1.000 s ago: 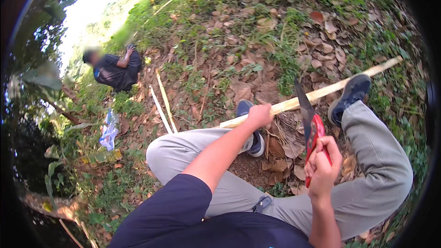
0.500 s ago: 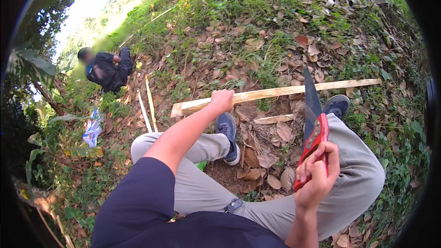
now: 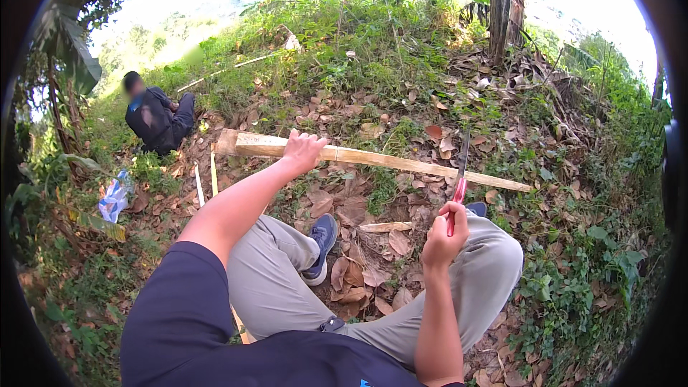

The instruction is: The person sits on the ground and uses a red knife to shave thin strips from a long piece of light-colored wood. They hold the wood steady with their left hand and foot while scraping the blade along its length to create fine shavings.

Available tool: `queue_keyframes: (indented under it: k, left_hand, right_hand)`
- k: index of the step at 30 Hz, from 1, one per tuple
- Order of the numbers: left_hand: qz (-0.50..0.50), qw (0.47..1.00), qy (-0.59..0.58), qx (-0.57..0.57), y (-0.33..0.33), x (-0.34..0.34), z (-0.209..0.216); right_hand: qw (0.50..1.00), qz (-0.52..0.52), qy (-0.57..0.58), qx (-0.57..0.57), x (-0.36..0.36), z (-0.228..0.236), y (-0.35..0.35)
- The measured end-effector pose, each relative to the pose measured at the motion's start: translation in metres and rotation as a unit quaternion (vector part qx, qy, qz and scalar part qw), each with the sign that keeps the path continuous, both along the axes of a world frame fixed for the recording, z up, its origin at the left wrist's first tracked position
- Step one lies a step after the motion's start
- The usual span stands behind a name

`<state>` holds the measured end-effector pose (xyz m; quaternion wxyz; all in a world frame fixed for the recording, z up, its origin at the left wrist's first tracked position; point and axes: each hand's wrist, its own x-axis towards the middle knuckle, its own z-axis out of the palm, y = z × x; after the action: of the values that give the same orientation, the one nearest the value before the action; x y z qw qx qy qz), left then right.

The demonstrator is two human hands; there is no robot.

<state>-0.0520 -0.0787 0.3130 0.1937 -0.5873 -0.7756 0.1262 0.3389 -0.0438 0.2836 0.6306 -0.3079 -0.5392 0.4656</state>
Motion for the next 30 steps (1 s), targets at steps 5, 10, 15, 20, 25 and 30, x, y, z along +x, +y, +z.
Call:
queue_keyframes:
  k: [5,10,15,20,25,30]
  left_hand:
    - [-0.022,0.997,-0.08,0.007,-0.014,0.02,-0.007]
    - [0.014,0.978,-0.205,-0.039,-0.029,0.028,-0.032]
    - [0.005,0.964,-0.258,-0.069,-0.042,0.012,-0.05]
    - [-0.003,0.955,-0.283,-0.091,-0.028,0.01,-0.068]
    - [-0.014,0.955,-0.286,-0.078,-0.021,0.019,-0.072]
    - [-0.019,0.956,-0.281,-0.078,-0.016,0.013,-0.089]
  right_hand:
    - [0.996,-0.048,-0.073,0.016,0.0,0.015,0.004]
    - [0.966,-0.031,-0.23,0.11,0.029,0.031,0.025]
    - [0.901,0.033,-0.395,0.176,0.011,0.102,0.056]
    - [0.76,0.11,-0.609,0.197,-0.051,0.141,0.095]
    - [0.688,0.184,-0.639,0.291,-0.117,0.063,0.113]
    - [0.681,0.283,-0.611,0.289,-0.166,0.021,0.111]
